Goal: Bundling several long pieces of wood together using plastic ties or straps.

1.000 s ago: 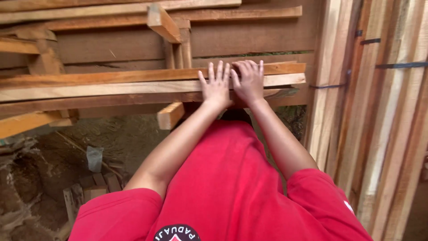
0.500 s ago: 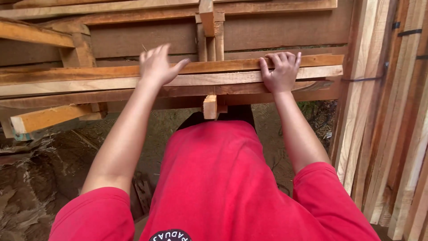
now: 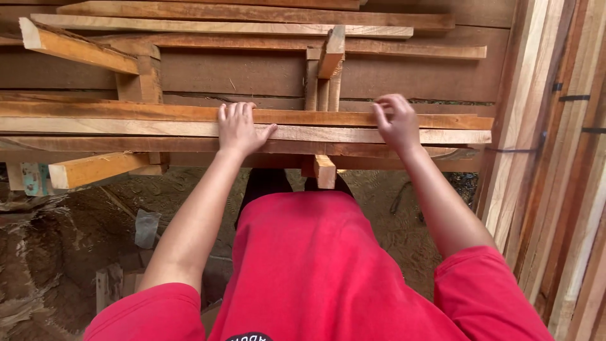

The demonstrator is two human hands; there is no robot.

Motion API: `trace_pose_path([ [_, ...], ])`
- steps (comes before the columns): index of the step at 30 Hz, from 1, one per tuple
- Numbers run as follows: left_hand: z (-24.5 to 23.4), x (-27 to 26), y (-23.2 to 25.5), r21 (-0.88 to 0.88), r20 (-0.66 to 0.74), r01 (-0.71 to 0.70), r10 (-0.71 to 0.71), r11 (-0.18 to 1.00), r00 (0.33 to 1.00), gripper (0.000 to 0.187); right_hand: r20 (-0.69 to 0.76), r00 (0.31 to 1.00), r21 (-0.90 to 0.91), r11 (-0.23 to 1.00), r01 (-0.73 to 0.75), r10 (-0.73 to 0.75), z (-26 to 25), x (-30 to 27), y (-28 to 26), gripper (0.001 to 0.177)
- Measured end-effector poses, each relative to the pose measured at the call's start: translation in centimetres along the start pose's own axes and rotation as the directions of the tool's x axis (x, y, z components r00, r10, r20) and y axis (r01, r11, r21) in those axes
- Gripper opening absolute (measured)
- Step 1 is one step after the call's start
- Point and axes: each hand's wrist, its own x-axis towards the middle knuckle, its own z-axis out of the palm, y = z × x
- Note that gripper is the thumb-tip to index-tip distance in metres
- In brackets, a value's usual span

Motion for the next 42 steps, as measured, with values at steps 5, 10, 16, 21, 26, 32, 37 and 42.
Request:
trace_pose_path([
  [5, -0.1, -0.6, -0.3, -0.046, -0.007, -0.062, 0.061, 0.997, 0.998, 0.072, 0.522, 0.853, 0.184, 0.978, -0.097, -0.014, -0.7, 9.2, -18.4, 0.035],
  [10, -5.0, -3.1, -2.9, -0.275, 0.078, -0.135, 0.162, 0.952, 0.984, 0.085, 0.77, 0.638, 0.122, 0.986, -0.115, -0.021, 10.0, 16.1, -26.2, 0.054],
  [16, -4.9, -10.2, -12.3, -0.785, -0.108, -0.082, -0.005, 0.614, 0.994, 0.034, 0.919, 0.32, -0.209, 0.972, -0.103, 0.231, 21.2, 18.2, -31.2, 0.102],
  [21, -0.5, -14.1, -18.8, -0.631, 0.773, 0.723, -0.149, -0.281, 0.617, 0.112, 0.94, 0.173, -0.26, 0.946, -0.193, 0.293, 25.3, 16.6, -31.9, 0.101],
  [26, -4.0, -9.1, -15.5, -0.517, 0.763, 0.346, -0.238, -0.783, 0.601, 0.101, 0.941, 0.103, -0.309, 0.943, -0.125, 0.322, 26.4, 16.5, -31.1, 0.114],
  [32, -6.4, -6.4, -13.4, -0.508, 0.768, 0.129, -0.381, -0.851, 0.515, 0.102, 0.94, 0.065, -0.334, 0.942, -0.021, 0.334, 25.3, 17.8, -33.6, 0.112],
  [37, 0.9, -8.2, -14.5, -0.511, 0.756, 0.135, -0.368, -0.849, 0.542, 0.099, 0.952, 0.082, -0.291, 0.954, -0.073, 0.296, 25.0, 17.0, -31.0, 0.099],
  [42, 0.8, -7.0, -9.9, -0.512, 0.744, 0.204, -0.312, -0.834, 0.591, 0.104, 0.947, 0.078, -0.303, 0.948, -0.093, 0.311, 22.8, 16.2, -26.2, 0.097],
])
